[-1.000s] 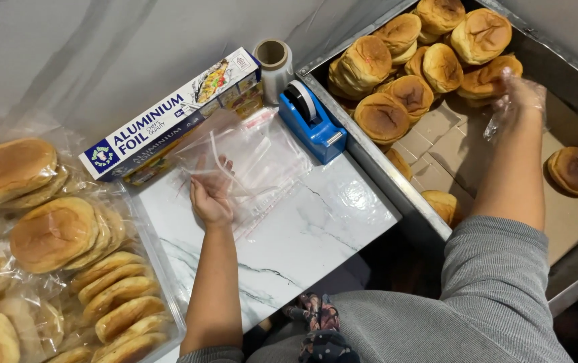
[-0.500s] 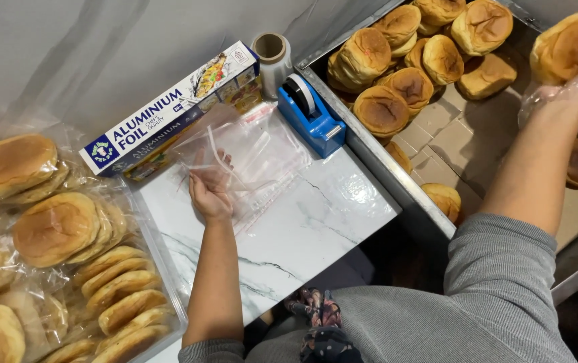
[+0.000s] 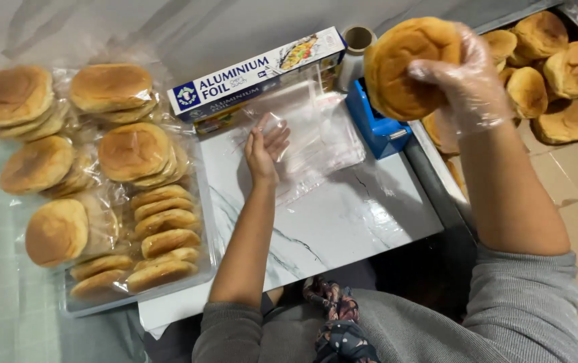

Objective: A person wearing gloves is efficiently packaging individual burger buns into clear plastic bags at a bakery workstation.

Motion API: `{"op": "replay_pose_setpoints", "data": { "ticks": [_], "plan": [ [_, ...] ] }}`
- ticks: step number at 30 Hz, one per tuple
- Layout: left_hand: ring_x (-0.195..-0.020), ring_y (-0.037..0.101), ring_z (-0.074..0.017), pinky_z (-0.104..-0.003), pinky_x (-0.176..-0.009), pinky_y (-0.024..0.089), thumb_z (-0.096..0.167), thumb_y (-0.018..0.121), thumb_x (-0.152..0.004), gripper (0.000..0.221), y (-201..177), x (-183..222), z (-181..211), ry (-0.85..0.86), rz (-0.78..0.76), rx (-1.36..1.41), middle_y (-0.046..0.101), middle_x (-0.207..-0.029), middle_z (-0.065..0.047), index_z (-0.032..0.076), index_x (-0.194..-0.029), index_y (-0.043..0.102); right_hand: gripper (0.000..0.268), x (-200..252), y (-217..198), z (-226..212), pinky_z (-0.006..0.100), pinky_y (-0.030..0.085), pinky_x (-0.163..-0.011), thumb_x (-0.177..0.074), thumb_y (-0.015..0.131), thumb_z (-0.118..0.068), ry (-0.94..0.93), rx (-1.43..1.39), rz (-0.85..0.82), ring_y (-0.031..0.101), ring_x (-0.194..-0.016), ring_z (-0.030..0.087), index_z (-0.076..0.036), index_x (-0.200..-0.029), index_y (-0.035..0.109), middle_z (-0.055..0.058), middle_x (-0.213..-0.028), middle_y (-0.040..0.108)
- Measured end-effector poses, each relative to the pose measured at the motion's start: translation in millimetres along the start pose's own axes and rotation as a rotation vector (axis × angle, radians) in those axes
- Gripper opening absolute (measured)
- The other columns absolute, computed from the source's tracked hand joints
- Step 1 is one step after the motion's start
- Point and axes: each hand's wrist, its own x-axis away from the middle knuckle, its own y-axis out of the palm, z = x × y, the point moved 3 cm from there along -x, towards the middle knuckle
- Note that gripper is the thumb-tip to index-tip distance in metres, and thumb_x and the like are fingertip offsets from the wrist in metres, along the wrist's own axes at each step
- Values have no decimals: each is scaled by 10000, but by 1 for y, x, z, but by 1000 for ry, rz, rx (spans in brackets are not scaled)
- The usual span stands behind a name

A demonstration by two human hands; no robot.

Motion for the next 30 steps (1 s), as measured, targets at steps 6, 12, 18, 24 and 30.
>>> {"op": "replay_pose_setpoints", "data": {
  "ticks": [6,12,18,24,30],
  "plan": [
    [-1115,719,-290,-335,-853,581,602,370,-1063,605,-24,10,-12,-9,-17,-148,723,-1250,-176,214,-1505,509,597,10,50,49,301,607,-736,-648,876,8,251,209,-199,705,-824,170,-29,-1210,678,89,-989,714],
    [-1271,613,-246,-340,-977,527,497,538,-1054,602,-9,38,-16,32,-222,-213,653,-1402,-124,215,-1573,419,474,11,44,159,433,639,-766,-756,832,-34,489,-33,-274,765,-865,291,10,-1203,678,179,-995,735],
    [-1103,712,-271,-222,-658,614,118,716,-941,616,-27,28,-20,-137,-403,255,511,-1482,-292,203,-1478,426,466,18,68,119,442,638,-799,-839,769,-73,580,-140,-254,770,-917,293,-3,-1280,638,171,-1035,739],
    [-888,750,-168,-185,-649,617,-15,841,-803,663,-16,40,-20,-138,-296,138,722,-1135,-120,103,-1394,565,467,23,75,130,423,633,-714,-870,755,-72,586,-130,-367,749,-848,274,12,-1308,618,182,-1072,722],
    [-962,760,-245,-339,-811,639,-48,863,-781,581,-26,26,-44,-249,-254,221,728,-1149,-124,134,-1290,649,464,34,87,134,316,605,-673,-910,713,-59,522,139,-482,686,-815,192,7,-1352,591,132,-1077,696]
  ]
}}
